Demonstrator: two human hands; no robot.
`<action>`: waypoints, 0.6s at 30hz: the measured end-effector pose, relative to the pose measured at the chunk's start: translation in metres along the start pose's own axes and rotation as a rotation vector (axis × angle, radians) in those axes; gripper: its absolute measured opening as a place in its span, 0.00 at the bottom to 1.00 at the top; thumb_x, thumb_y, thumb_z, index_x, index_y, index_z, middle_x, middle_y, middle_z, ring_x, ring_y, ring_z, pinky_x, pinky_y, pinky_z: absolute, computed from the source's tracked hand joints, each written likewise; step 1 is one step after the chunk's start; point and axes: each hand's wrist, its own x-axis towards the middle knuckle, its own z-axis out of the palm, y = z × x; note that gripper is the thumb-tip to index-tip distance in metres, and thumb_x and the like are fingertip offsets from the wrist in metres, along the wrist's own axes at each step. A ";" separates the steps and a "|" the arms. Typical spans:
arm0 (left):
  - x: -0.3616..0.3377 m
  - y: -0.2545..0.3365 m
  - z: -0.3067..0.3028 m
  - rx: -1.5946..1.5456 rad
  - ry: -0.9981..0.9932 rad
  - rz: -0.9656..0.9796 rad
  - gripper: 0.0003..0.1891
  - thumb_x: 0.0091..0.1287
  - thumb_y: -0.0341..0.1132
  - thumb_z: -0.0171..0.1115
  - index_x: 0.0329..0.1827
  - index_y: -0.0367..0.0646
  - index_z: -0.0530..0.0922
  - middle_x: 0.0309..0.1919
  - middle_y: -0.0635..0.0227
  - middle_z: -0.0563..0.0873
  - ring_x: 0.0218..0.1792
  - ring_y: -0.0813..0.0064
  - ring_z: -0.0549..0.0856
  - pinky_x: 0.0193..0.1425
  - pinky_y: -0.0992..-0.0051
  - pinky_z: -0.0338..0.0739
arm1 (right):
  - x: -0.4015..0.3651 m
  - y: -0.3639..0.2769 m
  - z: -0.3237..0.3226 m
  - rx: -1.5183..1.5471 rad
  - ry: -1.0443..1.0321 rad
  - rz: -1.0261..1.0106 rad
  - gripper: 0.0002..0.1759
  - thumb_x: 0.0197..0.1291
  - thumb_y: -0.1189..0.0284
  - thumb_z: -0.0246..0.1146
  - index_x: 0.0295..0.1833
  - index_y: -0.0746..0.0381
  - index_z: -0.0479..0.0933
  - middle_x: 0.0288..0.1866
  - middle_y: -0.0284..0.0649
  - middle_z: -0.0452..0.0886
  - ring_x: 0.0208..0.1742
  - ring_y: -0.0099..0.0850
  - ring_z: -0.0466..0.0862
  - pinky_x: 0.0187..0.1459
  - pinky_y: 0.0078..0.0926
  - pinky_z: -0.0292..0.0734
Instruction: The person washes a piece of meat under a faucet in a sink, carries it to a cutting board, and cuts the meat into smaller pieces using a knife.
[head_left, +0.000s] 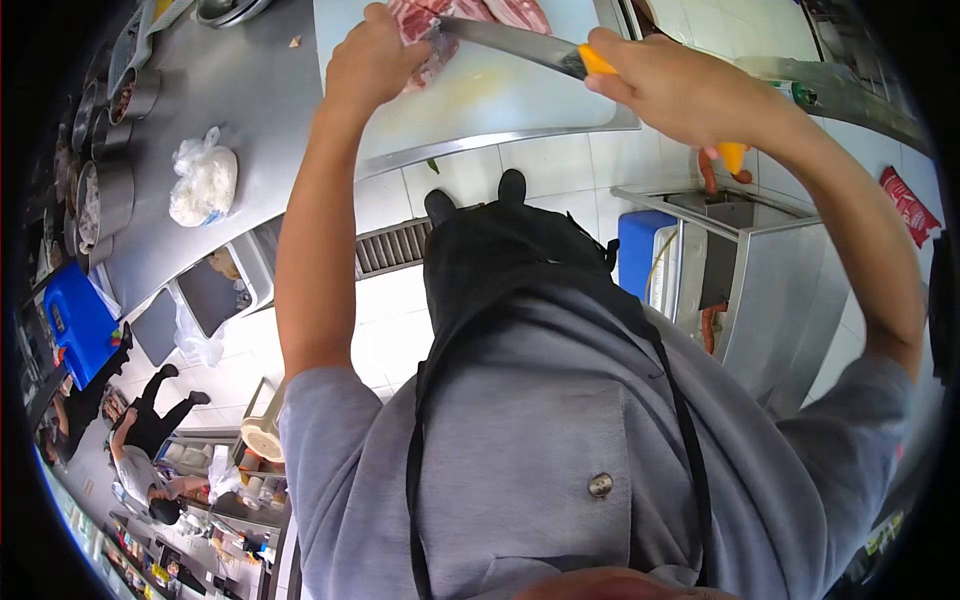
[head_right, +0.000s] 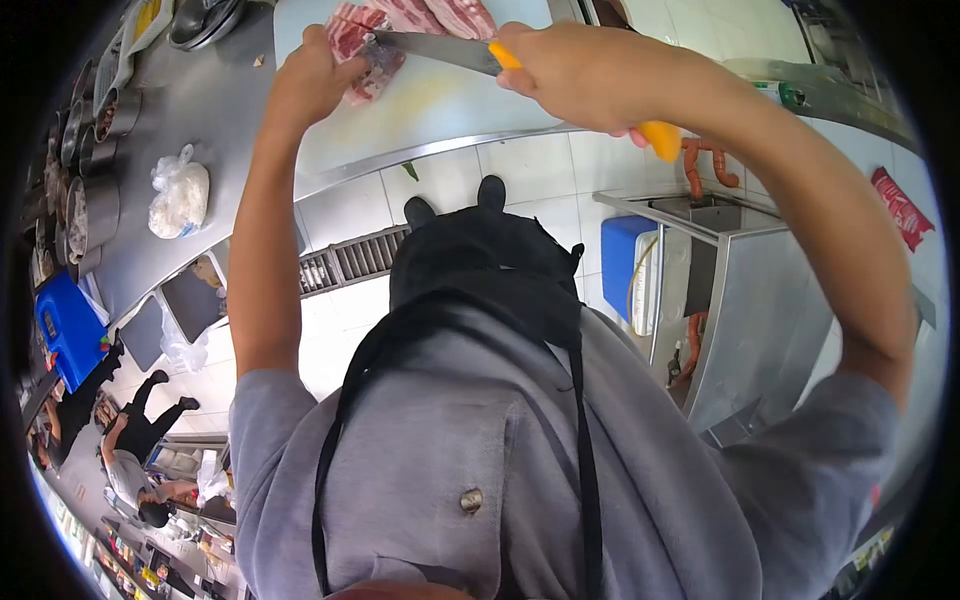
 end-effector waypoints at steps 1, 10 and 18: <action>0.001 -0.001 0.001 0.022 0.001 0.013 0.29 0.58 0.48 0.67 0.44 0.26 0.69 0.33 0.37 0.85 0.37 0.40 0.86 0.45 0.53 0.79 | 0.005 0.003 0.000 -0.043 0.037 -0.037 0.16 0.76 0.61 0.48 0.56 0.63 0.63 0.22 0.48 0.78 0.13 0.40 0.79 0.17 0.36 0.77; -0.002 -0.008 0.004 -0.008 0.041 0.080 0.27 0.58 0.47 0.67 0.44 0.29 0.70 0.34 0.40 0.85 0.37 0.42 0.86 0.43 0.53 0.79 | 0.083 -0.024 0.015 -0.023 0.056 -0.051 0.16 0.76 0.62 0.51 0.56 0.63 0.63 0.29 0.56 0.81 0.28 0.53 0.84 0.32 0.49 0.79; -0.001 -0.011 0.008 -0.074 0.052 0.036 0.29 0.58 0.49 0.69 0.43 0.29 0.69 0.32 0.40 0.84 0.37 0.41 0.85 0.43 0.52 0.79 | 0.171 -0.012 0.079 0.120 0.391 -0.317 0.18 0.72 0.61 0.56 0.54 0.64 0.64 0.36 0.61 0.82 0.37 0.63 0.82 0.38 0.57 0.77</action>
